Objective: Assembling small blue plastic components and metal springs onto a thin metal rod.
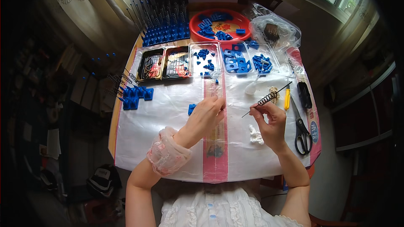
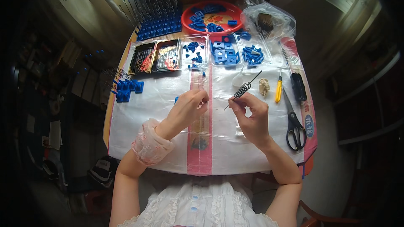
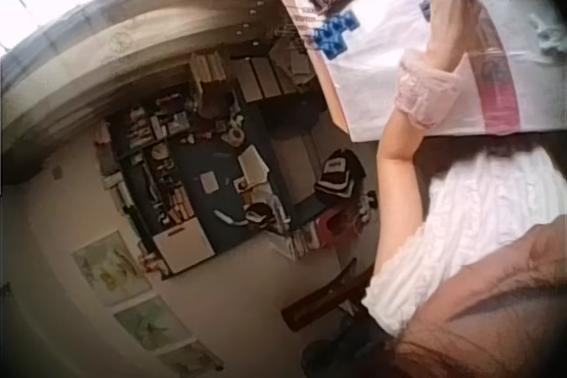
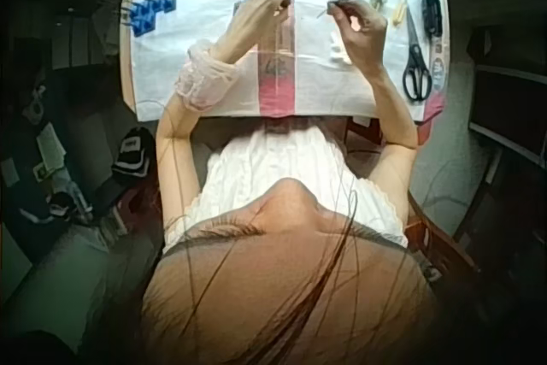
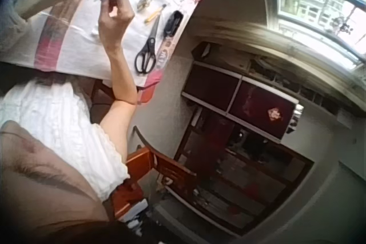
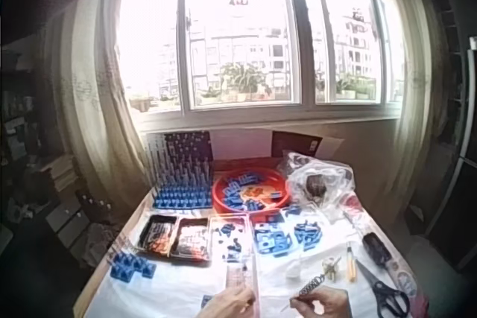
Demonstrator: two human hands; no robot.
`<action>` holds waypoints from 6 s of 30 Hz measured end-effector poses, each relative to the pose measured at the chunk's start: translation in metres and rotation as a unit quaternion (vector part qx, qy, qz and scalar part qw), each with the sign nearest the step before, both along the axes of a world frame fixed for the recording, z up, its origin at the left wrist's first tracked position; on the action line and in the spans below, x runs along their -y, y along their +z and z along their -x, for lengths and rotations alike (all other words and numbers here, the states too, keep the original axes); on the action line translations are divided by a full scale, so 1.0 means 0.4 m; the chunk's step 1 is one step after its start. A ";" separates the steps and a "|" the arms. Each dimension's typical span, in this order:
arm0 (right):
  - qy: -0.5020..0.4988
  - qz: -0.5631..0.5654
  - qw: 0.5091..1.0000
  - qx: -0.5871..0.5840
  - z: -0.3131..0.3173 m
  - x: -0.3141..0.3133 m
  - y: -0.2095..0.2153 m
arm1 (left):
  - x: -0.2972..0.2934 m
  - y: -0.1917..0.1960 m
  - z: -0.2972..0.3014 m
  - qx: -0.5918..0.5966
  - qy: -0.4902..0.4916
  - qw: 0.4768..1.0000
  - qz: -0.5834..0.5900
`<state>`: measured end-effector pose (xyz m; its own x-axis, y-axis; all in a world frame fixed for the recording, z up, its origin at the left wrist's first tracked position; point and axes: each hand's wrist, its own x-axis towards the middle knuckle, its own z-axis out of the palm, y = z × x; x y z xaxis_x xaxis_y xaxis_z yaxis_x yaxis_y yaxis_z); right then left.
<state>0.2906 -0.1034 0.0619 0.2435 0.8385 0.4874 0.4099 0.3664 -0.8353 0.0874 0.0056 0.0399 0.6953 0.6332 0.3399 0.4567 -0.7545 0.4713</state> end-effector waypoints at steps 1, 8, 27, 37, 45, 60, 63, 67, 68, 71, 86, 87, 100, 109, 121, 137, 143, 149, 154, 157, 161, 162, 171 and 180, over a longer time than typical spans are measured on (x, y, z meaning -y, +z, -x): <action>-0.006 -0.007 1.000 -0.002 -0.003 0.003 0.002 | 0.027 0.014 0.014 0.045 -0.013 0.995 0.087; 0.023 0.001 1.000 -0.002 0.017 0.016 0.038 | 0.089 -0.017 0.088 0.224 -0.032 0.834 0.502; 0.069 -0.060 0.996 0.024 0.078 0.022 -0.010 | 0.100 -0.066 0.090 0.331 -0.029 0.534 0.777; 0.084 -0.058 0.994 0.026 0.081 0.025 -0.021 | 0.097 -0.077 0.084 0.326 -0.032 0.526 0.785; 0.083 -0.060 0.994 0.030 0.092 0.023 -0.025 | 0.100 -0.094 0.083 0.323 -0.048 0.525 0.786; 0.082 -0.055 0.992 0.080 0.093 0.023 -0.019 | 0.101 -0.105 0.083 0.323 -0.041 0.518 0.791; 0.077 -0.057 0.992 0.085 0.096 0.020 -0.015 | 0.101 -0.105 0.083 0.322 -0.044 0.523 0.788; 0.071 -0.054 0.993 0.080 0.097 0.020 -0.019 | 0.102 -0.100 0.083 0.325 -0.042 0.522 0.787; 0.073 -0.053 0.993 0.080 0.098 0.020 -0.016 | 0.102 -0.102 0.082 0.326 -0.044 0.521 0.788; 0.084 -0.052 0.991 0.090 0.096 0.018 -0.014 | 0.102 -0.108 0.082 0.329 -0.049 0.520 0.787; 0.082 -0.064 0.992 0.068 0.091 0.022 -0.018 | 0.102 -0.107 0.083 0.338 -0.054 0.510 0.789; 0.082 -0.065 0.992 0.067 0.090 0.022 -0.019 | 0.102 -0.106 0.083 0.340 -0.054 0.509 0.789; 0.079 -0.049 0.992 0.088 0.097 0.024 -0.008 | 0.101 -0.107 0.083 0.340 -0.061 0.511 0.787; 0.081 -0.050 0.992 0.086 0.098 0.022 -0.008 | 0.100 -0.107 0.083 0.341 -0.062 0.510 0.787; 0.077 -0.054 0.991 0.091 0.097 0.018 -0.013 | 0.101 -0.091 0.084 0.339 -0.058 0.512 0.787; 0.076 -0.050 0.992 0.091 0.095 0.018 -0.015 | 0.101 -0.097 0.082 0.334 -0.055 0.514 0.788; 0.076 -0.046 0.991 0.103 0.098 0.018 -0.007 | 0.100 -0.105 0.082 0.333 -0.055 0.518 0.786; 0.076 -0.041 0.991 0.103 0.101 0.018 -0.008 | 0.101 -0.104 0.082 0.333 -0.058 0.517 0.787; 0.076 -0.035 0.992 0.098 0.100 0.018 -0.017 | 0.102 -0.103 0.083 0.338 -0.058 0.512 0.787; 0.076 -0.036 0.991 0.100 0.100 0.017 -0.017 | 0.102 -0.103 0.084 0.333 -0.055 0.515 0.788; 0.076 -0.043 0.991 0.104 0.100 0.016 -0.020 | 0.102 -0.100 0.084 0.324 -0.051 0.523 0.787; 0.076 -0.046 0.991 0.103 0.100 0.016 -0.022 | 0.103 -0.100 0.084 0.322 -0.051 0.525 0.786; 0.073 -0.048 0.991 0.103 0.109 0.015 -0.027 | 0.103 -0.127 0.083 0.326 -0.074 0.541 0.772; 0.062 -0.054 0.991 0.101 0.115 0.013 -0.036 | 0.106 -0.133 0.079 0.343 -0.075 0.530 0.772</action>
<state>0.2445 -0.1086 0.0474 0.0301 0.7962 0.6043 0.5108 0.5074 -0.6940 0.0557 -0.0368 -0.0132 0.8253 0.4805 -0.2966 -0.2330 0.7683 0.5962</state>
